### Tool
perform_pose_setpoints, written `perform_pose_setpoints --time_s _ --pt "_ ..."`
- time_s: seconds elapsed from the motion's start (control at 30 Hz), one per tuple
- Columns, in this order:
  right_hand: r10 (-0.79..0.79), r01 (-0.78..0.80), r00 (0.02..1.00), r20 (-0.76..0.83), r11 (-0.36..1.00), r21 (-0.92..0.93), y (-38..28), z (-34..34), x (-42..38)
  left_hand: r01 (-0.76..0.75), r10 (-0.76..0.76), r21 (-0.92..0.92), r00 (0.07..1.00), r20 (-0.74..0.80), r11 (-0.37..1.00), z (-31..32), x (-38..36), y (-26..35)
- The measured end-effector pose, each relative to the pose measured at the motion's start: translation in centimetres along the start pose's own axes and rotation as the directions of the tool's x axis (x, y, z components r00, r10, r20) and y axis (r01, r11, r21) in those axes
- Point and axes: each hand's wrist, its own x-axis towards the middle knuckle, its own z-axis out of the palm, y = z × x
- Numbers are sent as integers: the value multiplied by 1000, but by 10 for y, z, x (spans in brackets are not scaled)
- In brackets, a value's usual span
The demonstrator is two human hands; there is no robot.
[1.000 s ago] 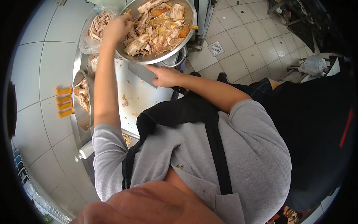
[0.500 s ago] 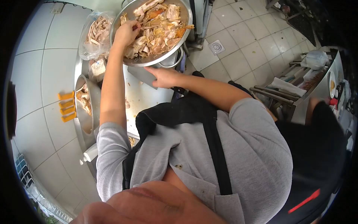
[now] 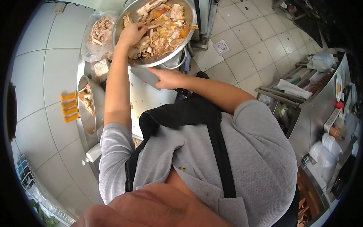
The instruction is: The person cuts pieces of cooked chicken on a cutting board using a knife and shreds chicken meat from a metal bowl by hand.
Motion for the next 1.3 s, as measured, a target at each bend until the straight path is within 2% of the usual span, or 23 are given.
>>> perform_pose_setpoints --time_s 0.03,0.1,0.13,0.27,0.33,0.37,0.43,0.53,0.57,0.6,0.63,0.67,0.7,0.73,0.77,0.8,0.9,0.97,1.03,1.07,1.1,1.17,1.3 --pt "-17 17 1000 -23 1000 -9 3 2 1 5 -5 0 1000 -1 1000 -3 -2 -4" --pt "-14 14 1000 -23 1000 -22 1 1 0 20 -17 -303 1000 14 953 -14 -8 -10" --pt "-10 9 1000 -29 999 -33 0 0 0 21 -25 -372 1000 -6 928 -17 -14 -13" --pt "-25 25 1000 -5 996 -80 -2 -2 2 -91 24 -464 989 -148 881 -35 -39 -10" --pt "38 -37 999 21 998 -53 0 0 4 -78 -69 -509 962 -263 857 -61 -79 16" --pt "36 -34 999 38 997 -63 -2 -2 3 -66 -88 -516 960 -267 854 -64 -99 17" --pt "38 -37 999 22 998 -53 -7 -5 -1 -109 -162 -557 895 -415 824 -65 -143 17" --pt "-7 4 999 -42 998 -61 9 6 8 61 -340 -588 861 -377 807 -57 -225 12" --pt "-4 1 999 -45 998 -64 6 5 8 184 -442 -624 850 -288 760 -50 -250 12" --pt "86 -87 996 24 996 21 -11 -3 0 173 -456 -682 851 -260 711 -29 -271 1" --pt "86 -87 996 20 996 33 -11 -3 0 159 -466 -735 853 -233 659 -3 -290 -7" --pt "92 -93 996 20 994 59 -13 -3 0 224 -514 -781 846 -142 584 16 -304 -4" --pt "100 -102 995 27 991 83 -13 -2 0 240 -543 -791 829 -134 562 36 -314 -7" --pt "90 -91 996 16 989 120 -1 3 5 168 -407 -547 844 -350 820 56 -319 -12" --pt "73 -73 997 3 987 145 -2 5 5 107 -206 -222 846 -491 969 72 -328 -16" --pt "80 -79 997 -4 990 119 -4 5 5 212 -251 -136 845 -473 968 77 -336 -11" --pt "60 -59 998 -22 997 44 -9 8 5 306 -312 -99 796 -518 947 90 -352 -6" --pt "69 -68 997 18 997 -40 -9 6 4 343 -366 -147 759 -538 928 101 -356 -6" --pt "-244 186 966 -86 886 -426 -8 9 4 334 -469 -333 696 -544 882 110 -362 -5" --pt "-167 143 986 -10 871 -471 -35 4 -8 349 -502 -366 684 -530 863 114 -364 -4" --pt "-168 148 986 1 867 -477 -46 5 -12 356 -512 -374 677 -529 857 114 -364 -1" --pt "-198 185 979 47 768 -613 -58 11 -20 339 -461 -313 675 -576 887 113 -363 4" --pt "-246 247 964 100 692 -678 -77 25 -33 333 -425 -266 673 -605 905 121 -358 4"
